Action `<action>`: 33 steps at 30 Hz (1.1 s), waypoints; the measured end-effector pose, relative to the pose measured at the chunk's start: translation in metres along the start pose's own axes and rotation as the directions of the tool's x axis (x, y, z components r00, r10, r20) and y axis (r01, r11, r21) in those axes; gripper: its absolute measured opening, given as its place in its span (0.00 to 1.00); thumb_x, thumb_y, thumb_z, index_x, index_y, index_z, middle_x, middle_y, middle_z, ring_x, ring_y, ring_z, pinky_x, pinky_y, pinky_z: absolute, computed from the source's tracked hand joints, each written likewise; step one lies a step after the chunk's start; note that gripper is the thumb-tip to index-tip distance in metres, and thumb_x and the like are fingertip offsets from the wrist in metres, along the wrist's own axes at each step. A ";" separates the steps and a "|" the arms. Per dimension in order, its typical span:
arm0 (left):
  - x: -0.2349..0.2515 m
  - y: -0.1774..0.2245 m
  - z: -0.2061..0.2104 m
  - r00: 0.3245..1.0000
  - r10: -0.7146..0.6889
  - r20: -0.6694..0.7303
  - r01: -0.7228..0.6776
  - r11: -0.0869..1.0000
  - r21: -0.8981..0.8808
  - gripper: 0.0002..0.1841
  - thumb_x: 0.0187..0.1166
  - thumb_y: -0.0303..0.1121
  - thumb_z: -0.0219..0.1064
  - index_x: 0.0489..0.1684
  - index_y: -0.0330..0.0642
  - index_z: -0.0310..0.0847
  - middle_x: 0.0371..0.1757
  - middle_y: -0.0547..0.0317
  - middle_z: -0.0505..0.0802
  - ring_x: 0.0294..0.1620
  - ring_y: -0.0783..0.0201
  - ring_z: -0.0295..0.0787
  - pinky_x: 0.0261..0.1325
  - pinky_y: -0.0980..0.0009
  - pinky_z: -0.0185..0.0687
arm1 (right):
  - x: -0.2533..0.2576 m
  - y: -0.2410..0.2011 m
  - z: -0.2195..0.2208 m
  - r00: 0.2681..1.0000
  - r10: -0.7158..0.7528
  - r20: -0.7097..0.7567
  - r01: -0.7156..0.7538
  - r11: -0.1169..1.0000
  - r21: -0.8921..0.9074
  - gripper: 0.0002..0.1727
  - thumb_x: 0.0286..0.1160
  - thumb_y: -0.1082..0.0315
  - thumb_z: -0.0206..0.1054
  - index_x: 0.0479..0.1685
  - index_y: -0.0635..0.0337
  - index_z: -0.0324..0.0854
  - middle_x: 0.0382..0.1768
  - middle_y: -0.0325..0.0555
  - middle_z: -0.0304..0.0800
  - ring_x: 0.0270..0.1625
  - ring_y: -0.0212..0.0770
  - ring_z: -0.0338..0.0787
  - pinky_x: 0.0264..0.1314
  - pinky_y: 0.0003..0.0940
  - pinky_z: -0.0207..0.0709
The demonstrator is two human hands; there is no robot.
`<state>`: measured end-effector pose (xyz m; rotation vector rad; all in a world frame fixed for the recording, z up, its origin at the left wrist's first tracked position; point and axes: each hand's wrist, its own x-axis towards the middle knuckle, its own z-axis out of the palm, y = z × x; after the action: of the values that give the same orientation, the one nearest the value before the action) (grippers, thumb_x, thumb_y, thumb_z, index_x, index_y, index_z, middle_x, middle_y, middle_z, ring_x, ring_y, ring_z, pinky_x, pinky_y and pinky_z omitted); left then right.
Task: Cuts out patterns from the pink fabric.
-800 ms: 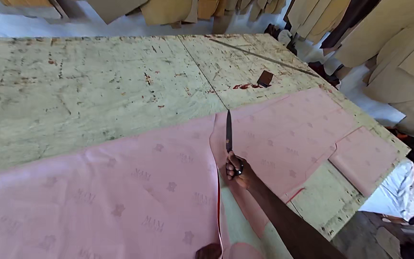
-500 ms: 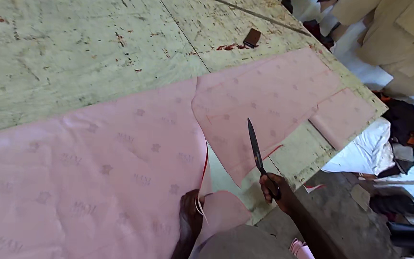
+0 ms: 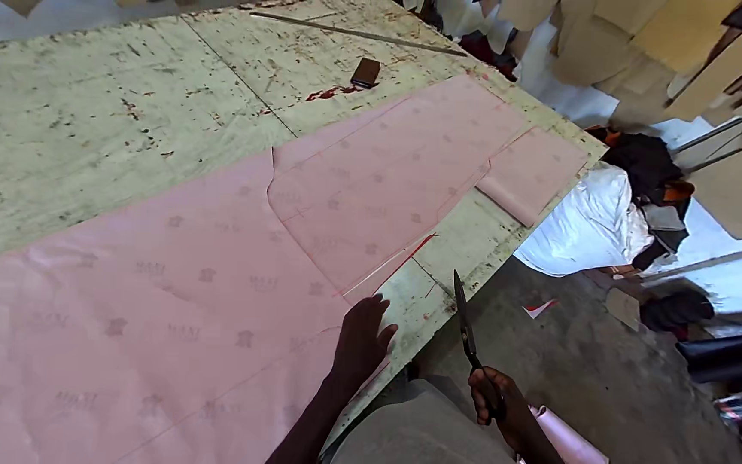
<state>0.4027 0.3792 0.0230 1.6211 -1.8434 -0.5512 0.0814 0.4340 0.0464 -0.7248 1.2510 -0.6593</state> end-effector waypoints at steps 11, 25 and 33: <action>0.080 0.115 0.125 0.909 -0.062 0.413 0.068 0.998 0.000 0.41 0.86 0.63 0.54 0.92 0.44 0.60 0.91 0.49 0.69 0.94 0.46 0.55 0.93 0.44 0.49 | 0.062 -0.072 -0.156 0.980 -0.029 0.197 0.052 0.992 -0.116 0.34 0.58 0.36 0.81 0.40 0.59 0.79 0.16 0.40 0.79 0.14 0.36 0.81 0.16 0.32 0.81; 0.292 0.010 0.123 0.987 -0.091 0.131 0.053 0.961 0.272 0.23 0.79 0.45 0.72 0.69 0.43 0.85 0.74 0.47 0.84 0.76 0.42 0.76 0.74 0.42 0.75 | 0.157 -0.138 -0.120 0.860 0.309 0.406 -0.331 0.944 -0.018 0.30 0.89 0.37 0.49 0.47 0.59 0.77 0.26 0.40 0.78 0.26 0.39 0.84 0.39 0.42 0.88; 0.296 -0.022 0.122 0.990 -0.002 0.138 -0.014 0.993 0.118 0.23 0.74 0.50 0.75 0.63 0.49 0.89 0.71 0.53 0.84 0.71 0.45 0.77 0.68 0.43 0.76 | 0.171 -0.149 -0.032 0.934 0.292 0.208 -0.279 0.956 -0.090 0.29 0.85 0.38 0.58 0.42 0.60 0.76 0.22 0.40 0.75 0.19 0.37 0.81 0.27 0.36 0.86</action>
<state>0.3175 0.0740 -0.0289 1.6913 -2.0162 -0.5731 0.0760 0.2058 0.0573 -0.6292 1.1460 -0.2953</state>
